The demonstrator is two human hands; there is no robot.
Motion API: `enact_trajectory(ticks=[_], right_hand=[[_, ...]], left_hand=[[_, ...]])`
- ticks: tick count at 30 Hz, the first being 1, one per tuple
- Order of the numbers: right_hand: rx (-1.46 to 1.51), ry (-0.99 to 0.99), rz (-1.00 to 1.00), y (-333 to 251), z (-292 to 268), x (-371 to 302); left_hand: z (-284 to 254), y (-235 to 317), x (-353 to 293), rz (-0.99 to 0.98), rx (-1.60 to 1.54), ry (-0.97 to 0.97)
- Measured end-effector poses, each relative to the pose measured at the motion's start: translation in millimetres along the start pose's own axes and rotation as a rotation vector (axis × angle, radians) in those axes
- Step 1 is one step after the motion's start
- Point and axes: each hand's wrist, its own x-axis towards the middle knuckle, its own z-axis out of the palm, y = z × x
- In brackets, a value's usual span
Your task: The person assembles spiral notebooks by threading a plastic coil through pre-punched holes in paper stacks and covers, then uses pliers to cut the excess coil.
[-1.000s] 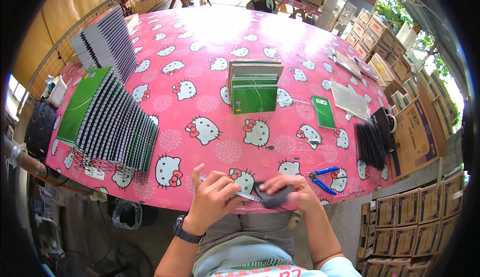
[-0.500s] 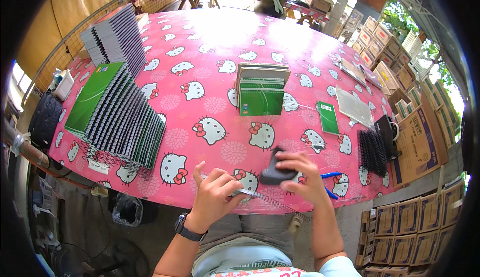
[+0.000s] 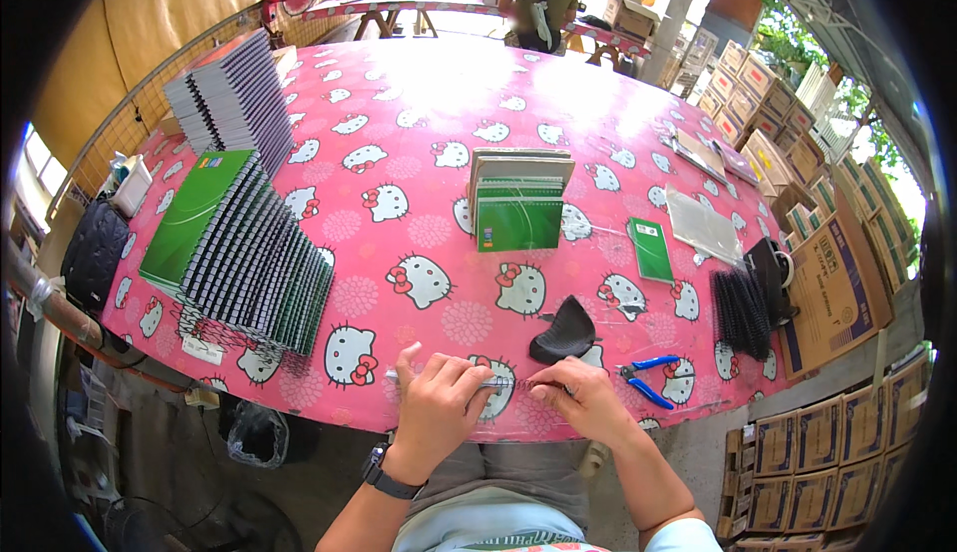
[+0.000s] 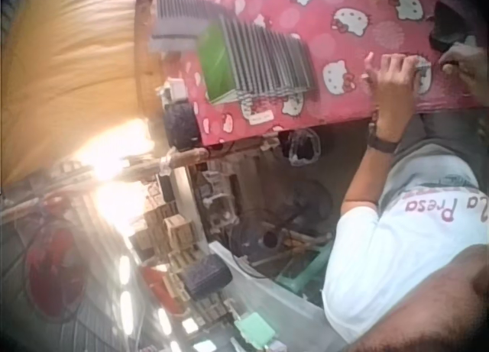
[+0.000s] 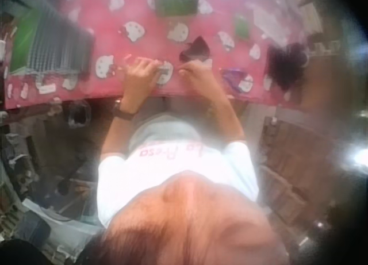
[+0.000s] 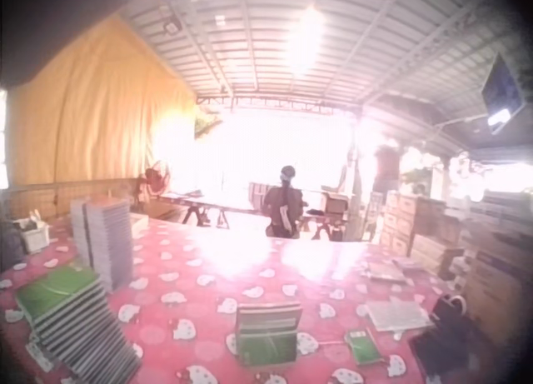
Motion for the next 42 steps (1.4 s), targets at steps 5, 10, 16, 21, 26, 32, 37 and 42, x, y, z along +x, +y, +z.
enact_trajectory(ticks=[5, 10, 16, 21, 26, 32, 37, 42], right_hand=[[-0.096, 0.169, -0.191, 7.1, 3.5, 2.7], [0.027, 0.036, -0.24, 5.8, 0.3, 5.3], [-0.184, 0.12, -0.453, 1.2, -5.2, 11.0], [-0.059, -0.017, -0.418, 15.3, -0.2, 10.8], [0.055, -0.013, -0.319, 6.1, 2.6, 6.0], [-0.108, 0.083, -0.362, -7.6, 3.3, 10.7], [0.049, -0.088, -0.175, -4.7, 7.5, 5.5], [0.052, -0.021, -0.177, -11.3, 9.5, 3.1]], left_hand=[[-3.3, 2.0, 2.9, 0.013, -0.023, -0.004], [-3.1, 0.7, 1.6, 0.025, -0.025, 0.011], [-3.8, 0.8, 0.2, 0.096, -0.062, -0.004], [-4.6, 1.1, -1.8, 0.101, -0.06, -0.017], [-4.0, 2.2, -3.7, 0.077, -0.067, -0.006], [-2.4, 4.9, 0.2, 0.066, -0.055, 0.031], [-0.5, 5.9, -7.9, 0.02, -0.081, 0.032], [-0.6, 7.7, -7.0, 0.014, -0.072, 0.053]])
